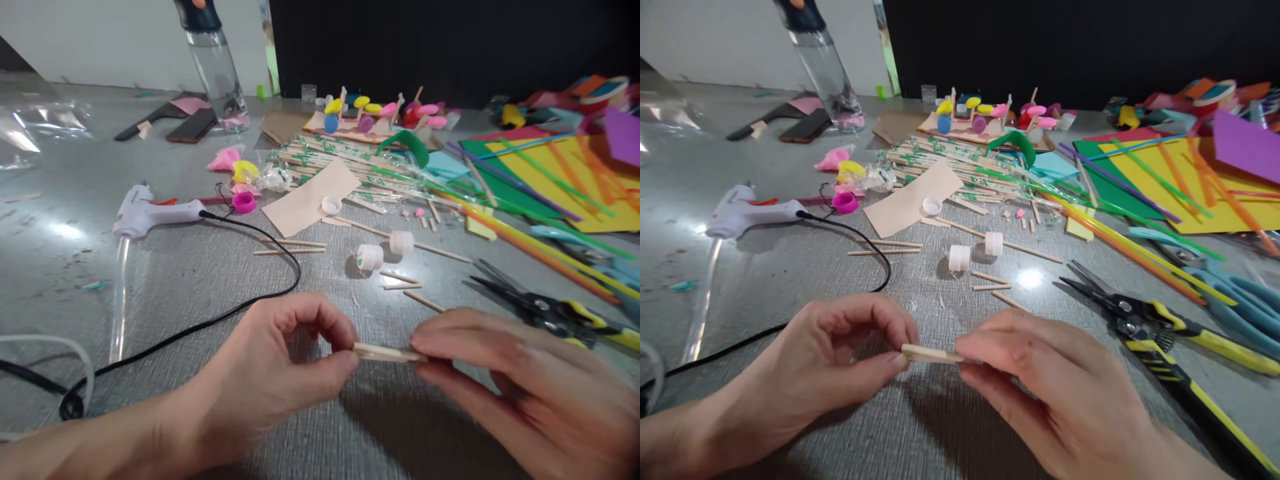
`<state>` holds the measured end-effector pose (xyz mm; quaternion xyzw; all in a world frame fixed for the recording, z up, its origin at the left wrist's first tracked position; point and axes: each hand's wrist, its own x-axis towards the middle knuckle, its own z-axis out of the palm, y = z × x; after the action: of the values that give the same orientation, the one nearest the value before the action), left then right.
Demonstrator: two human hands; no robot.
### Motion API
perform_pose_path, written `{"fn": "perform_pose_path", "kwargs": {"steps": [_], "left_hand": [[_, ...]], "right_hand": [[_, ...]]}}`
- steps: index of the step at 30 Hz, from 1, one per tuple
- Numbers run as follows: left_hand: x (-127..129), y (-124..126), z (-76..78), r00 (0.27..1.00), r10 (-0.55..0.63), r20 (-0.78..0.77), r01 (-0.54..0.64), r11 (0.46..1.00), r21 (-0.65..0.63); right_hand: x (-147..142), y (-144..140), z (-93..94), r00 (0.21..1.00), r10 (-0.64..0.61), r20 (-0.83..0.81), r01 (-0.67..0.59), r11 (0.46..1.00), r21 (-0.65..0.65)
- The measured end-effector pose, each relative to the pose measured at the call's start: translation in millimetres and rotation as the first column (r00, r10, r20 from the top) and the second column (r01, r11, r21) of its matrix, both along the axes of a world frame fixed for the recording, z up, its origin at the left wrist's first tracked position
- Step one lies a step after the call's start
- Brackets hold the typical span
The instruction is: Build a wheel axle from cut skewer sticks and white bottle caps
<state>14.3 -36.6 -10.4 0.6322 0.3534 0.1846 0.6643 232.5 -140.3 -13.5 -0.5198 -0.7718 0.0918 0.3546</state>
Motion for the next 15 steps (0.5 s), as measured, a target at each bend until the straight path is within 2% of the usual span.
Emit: {"fn": "perform_pose_path", "kwargs": {"steps": [2,5,10,15], "left_hand": [[1.0,-0.1,0.8,1.0,0.01,0.016,-0.009,0.997,-0.079],[1.4,-0.5,1.5,0.999,0.014,0.029,-0.011,0.993,-0.121],[-1.7,-1.2,1.0,1.0,0.007,0.015,-0.005,0.993,-0.122],[-1.6,0.2,0.5,1.0,-0.001,0.023,0.003,0.999,-0.05]], "right_hand": [[-0.4,1.0,2.3,0.999,0.016,-0.046,-0.019,0.999,-0.051],[-0.9,2.0,4.5,0.995,0.026,-0.091,-0.035,0.995,-0.098],[-0.5,2.0,2.3,0.994,0.03,-0.109,-0.042,0.993,-0.11],[-0.8,0.3,1.6,0.994,0.011,-0.113,-0.025,0.992,-0.12]]}}
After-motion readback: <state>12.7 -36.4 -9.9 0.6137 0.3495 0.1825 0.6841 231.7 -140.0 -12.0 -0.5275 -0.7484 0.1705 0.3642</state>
